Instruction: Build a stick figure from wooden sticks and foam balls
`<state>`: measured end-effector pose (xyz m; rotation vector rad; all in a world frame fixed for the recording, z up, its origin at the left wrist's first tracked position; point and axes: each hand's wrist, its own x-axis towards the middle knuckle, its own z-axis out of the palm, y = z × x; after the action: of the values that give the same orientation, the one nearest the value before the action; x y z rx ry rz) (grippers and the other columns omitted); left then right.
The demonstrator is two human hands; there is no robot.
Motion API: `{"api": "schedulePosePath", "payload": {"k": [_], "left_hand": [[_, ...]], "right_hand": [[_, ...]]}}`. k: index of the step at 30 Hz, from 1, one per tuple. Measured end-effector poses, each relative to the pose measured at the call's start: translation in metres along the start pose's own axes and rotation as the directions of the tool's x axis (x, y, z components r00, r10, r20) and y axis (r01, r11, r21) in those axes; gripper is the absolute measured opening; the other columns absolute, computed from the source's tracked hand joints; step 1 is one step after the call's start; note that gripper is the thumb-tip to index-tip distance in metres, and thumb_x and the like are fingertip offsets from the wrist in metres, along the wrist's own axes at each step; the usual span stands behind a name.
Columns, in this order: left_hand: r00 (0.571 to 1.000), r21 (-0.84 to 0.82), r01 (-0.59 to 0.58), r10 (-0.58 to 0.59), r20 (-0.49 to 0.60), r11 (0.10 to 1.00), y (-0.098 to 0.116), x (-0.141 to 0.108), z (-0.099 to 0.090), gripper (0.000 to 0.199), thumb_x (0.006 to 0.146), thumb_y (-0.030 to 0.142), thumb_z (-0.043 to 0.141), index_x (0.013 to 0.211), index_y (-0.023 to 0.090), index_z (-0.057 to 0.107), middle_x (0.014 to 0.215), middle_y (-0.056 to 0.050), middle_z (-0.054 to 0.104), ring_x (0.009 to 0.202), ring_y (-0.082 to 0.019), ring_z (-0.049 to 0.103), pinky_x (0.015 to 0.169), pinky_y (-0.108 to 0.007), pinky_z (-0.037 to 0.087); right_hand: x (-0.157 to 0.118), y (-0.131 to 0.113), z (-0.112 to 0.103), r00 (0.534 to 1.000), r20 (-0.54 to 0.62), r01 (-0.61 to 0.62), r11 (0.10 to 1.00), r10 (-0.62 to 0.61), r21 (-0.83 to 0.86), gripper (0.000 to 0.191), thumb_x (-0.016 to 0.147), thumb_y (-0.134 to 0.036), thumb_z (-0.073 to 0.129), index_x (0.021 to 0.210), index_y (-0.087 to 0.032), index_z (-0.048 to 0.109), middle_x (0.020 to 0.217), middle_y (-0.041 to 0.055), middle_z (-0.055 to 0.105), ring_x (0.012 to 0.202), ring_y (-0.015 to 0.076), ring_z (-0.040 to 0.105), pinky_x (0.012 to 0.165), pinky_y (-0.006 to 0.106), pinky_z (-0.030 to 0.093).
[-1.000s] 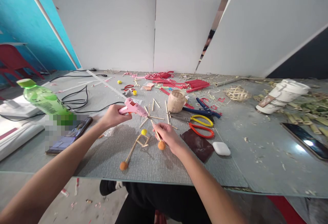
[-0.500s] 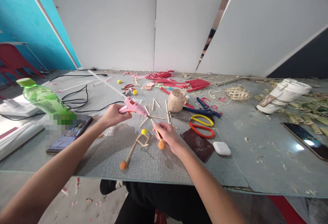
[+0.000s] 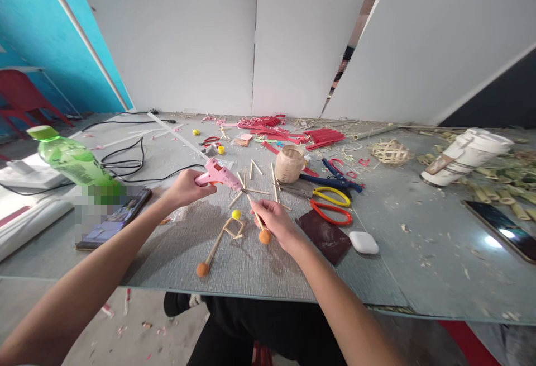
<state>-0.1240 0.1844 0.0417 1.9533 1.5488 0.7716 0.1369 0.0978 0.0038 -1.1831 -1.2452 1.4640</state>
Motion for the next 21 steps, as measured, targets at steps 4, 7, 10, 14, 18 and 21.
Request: {"api": "schedulePosePath", "payload": {"k": [4,7,10,14,18,21], "left_hand": [[1.000,-0.006,-0.006,0.006,0.016,1.000,-0.0004,-0.0004,0.0001,0.033,0.064,0.035,0.067,0.056,0.022,0.038,0.057,0.005,0.032,0.053,-0.010,0.027,0.050,-0.029,0.020],[1.000,-0.013,-0.010,0.011,0.016,1.000,-0.0012,0.0000,0.0004,0.033,0.064,0.034,0.068,0.056,0.022,0.038,0.057,0.005,0.032,0.053,-0.010,0.027,0.050,-0.029,0.019],[1.000,-0.003,0.002,-0.002,0.014,1.000,-0.0020,0.0006,0.0008,0.034,0.064,0.034,0.068,0.055,0.022,0.037,0.056,0.005,0.032,0.052,-0.010,0.026,0.050,-0.029,0.019],[1.000,-0.006,0.000,0.001,0.016,1.000,-0.0026,0.0009,0.0008,0.034,0.064,0.035,0.068,0.055,0.022,0.038,0.057,0.005,0.032,0.052,-0.010,0.027,0.050,-0.029,0.019],[1.000,-0.004,-0.011,0.011,0.023,1.000,-0.0032,0.0007,0.0001,0.032,0.065,0.036,0.067,0.056,0.022,0.040,0.057,0.005,0.033,0.052,-0.010,0.027,0.050,-0.029,0.020],[0.999,0.002,-0.015,0.015,0.028,1.000,-0.0032,0.0007,-0.0005,0.032,0.065,0.036,0.067,0.056,0.022,0.040,0.057,0.005,0.033,0.052,-0.010,0.027,0.050,-0.029,0.020]], "right_hand": [[0.0002,0.0005,0.0001,1.000,-0.002,-0.006,1.000,0.006,0.004,0.047,0.085,-0.063,0.073,0.070,-0.021,0.060,0.054,-0.0045,0.049,0.051,0.0097,0.037,0.051,0.028,0.023],[-0.0002,-0.0004,0.0004,1.000,-0.002,-0.005,1.000,0.005,-0.006,0.047,0.085,-0.064,0.072,0.069,-0.021,0.060,0.054,-0.0042,0.049,0.051,0.0100,0.037,0.052,0.028,0.024],[-0.0006,-0.0013,0.0007,1.000,-0.003,-0.004,1.000,0.004,-0.012,0.047,0.085,-0.064,0.072,0.069,-0.021,0.060,0.054,-0.0042,0.049,0.051,0.0101,0.036,0.052,0.028,0.024],[-0.0007,-0.0014,0.0011,1.000,-0.004,-0.008,1.000,0.008,-0.009,0.048,0.084,-0.065,0.072,0.069,-0.022,0.060,0.054,-0.0041,0.049,0.051,0.0102,0.036,0.051,0.028,0.024],[-0.0010,-0.0018,0.0015,1.000,-0.007,-0.005,1.000,0.005,-0.007,0.047,0.084,-0.065,0.073,0.069,-0.022,0.060,0.054,-0.0044,0.049,0.051,0.0103,0.036,0.051,0.028,0.024],[-0.0014,-0.0019,0.0013,1.000,-0.007,-0.012,1.000,0.012,-0.007,0.047,0.084,-0.065,0.072,0.070,-0.022,0.060,0.054,-0.0045,0.048,0.050,0.0101,0.036,0.051,0.028,0.024]]}}
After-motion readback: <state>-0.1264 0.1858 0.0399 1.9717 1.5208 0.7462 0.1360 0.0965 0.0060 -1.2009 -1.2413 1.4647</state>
